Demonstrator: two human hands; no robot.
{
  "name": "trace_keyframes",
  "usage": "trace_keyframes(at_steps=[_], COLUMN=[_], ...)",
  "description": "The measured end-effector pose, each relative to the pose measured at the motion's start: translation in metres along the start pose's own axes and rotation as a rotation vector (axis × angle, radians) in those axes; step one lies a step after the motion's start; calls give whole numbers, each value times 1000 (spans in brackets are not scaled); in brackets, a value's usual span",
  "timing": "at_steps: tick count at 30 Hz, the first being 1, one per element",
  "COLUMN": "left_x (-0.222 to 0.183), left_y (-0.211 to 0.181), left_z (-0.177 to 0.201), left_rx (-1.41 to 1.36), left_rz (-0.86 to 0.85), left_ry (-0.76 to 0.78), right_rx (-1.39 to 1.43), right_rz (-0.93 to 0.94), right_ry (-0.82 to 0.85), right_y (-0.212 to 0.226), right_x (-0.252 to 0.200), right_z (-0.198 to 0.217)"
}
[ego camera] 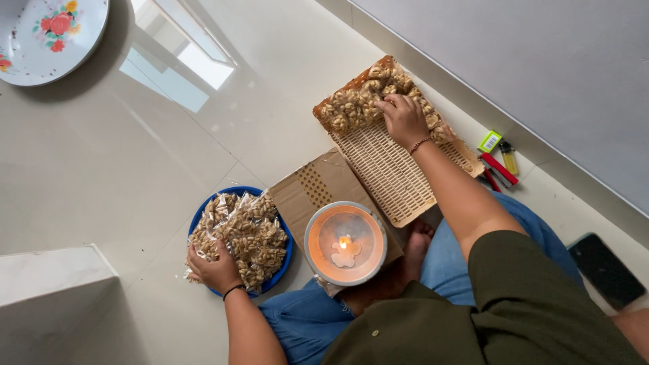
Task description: Sealing small plastic bags containing food by carefully melting the opening over a candle flame.
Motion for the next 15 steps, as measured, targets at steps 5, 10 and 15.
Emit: trace_keyframes(at_steps=[5,10,15], left_x=[3,2,-4], left_y=[7,-1,-27], left_z=[-5,-1,19], left_rx=[7,10,-4], left_rz=[-19,-29,-82], left_ry=[-13,-49,-154], right_rx=[-89,-114,231], right_rz=[44,62,105], right_ry=[98,94,-13], right_y=[-10,-20,7], right_x=[23,18,3], right_z=[-29,-38,20])
Point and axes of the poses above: each hand's wrist, its own x-axis towards the middle knuckle, its own z-axis out of the back of the hand, y = z × x, the point moved 2 cm from there along x, towards the middle knuckle, and after that the axes turned 6 degrees about z, right-handed, at the moved point
